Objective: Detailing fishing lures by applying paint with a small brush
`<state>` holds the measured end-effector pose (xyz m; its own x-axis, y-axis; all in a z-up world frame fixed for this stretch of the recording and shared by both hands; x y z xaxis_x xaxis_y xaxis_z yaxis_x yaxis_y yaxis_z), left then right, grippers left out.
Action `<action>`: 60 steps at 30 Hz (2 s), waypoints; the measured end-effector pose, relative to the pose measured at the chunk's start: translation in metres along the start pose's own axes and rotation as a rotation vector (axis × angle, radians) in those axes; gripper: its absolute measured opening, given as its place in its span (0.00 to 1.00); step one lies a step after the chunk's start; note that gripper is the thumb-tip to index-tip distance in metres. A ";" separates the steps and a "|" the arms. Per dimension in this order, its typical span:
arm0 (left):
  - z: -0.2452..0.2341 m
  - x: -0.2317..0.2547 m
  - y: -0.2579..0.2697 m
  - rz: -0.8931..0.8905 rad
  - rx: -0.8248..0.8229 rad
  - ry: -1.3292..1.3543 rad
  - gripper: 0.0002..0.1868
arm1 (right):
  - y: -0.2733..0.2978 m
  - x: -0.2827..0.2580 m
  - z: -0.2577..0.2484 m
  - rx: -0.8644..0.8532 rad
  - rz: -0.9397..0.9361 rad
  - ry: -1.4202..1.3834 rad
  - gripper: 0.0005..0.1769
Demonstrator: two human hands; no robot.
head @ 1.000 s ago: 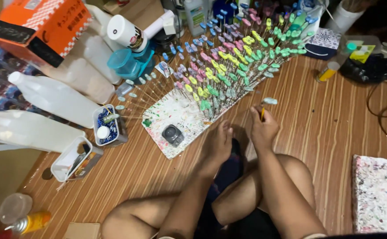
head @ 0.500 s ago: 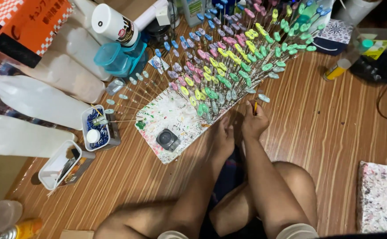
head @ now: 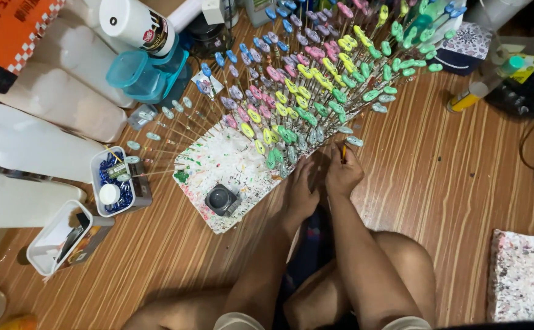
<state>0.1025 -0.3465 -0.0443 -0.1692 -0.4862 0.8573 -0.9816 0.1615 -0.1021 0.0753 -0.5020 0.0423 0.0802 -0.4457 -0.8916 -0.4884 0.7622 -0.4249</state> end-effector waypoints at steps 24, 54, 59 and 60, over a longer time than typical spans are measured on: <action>0.000 0.006 0.006 -0.067 -0.198 -0.170 0.36 | 0.008 0.019 0.022 -0.083 -0.127 0.087 0.04; -0.155 0.058 0.120 -0.003 -0.118 0.045 0.16 | 0.089 -0.006 0.019 -0.559 0.045 0.101 0.12; -0.207 0.037 0.143 0.093 0.009 0.111 0.14 | 0.135 -0.065 0.038 -0.762 -0.231 0.014 0.08; -0.216 0.030 0.147 0.109 0.044 0.079 0.15 | 0.146 -0.073 0.044 -0.788 -0.299 -0.040 0.07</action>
<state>-0.0278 -0.1520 0.0758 -0.2693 -0.3979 0.8770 -0.9610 0.1713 -0.2173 0.0364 -0.3375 0.0391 0.3262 -0.5483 -0.7701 -0.9039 0.0576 -0.4239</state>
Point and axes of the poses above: each hand's wrist, its own y-axis away from the middle knuckle, its own z-axis out of the palm, x = y × z, the point moved 10 cm from there along -y, towards the middle knuckle, and after that the axes turned 9 degrees about -z, right-handed, at the moved point
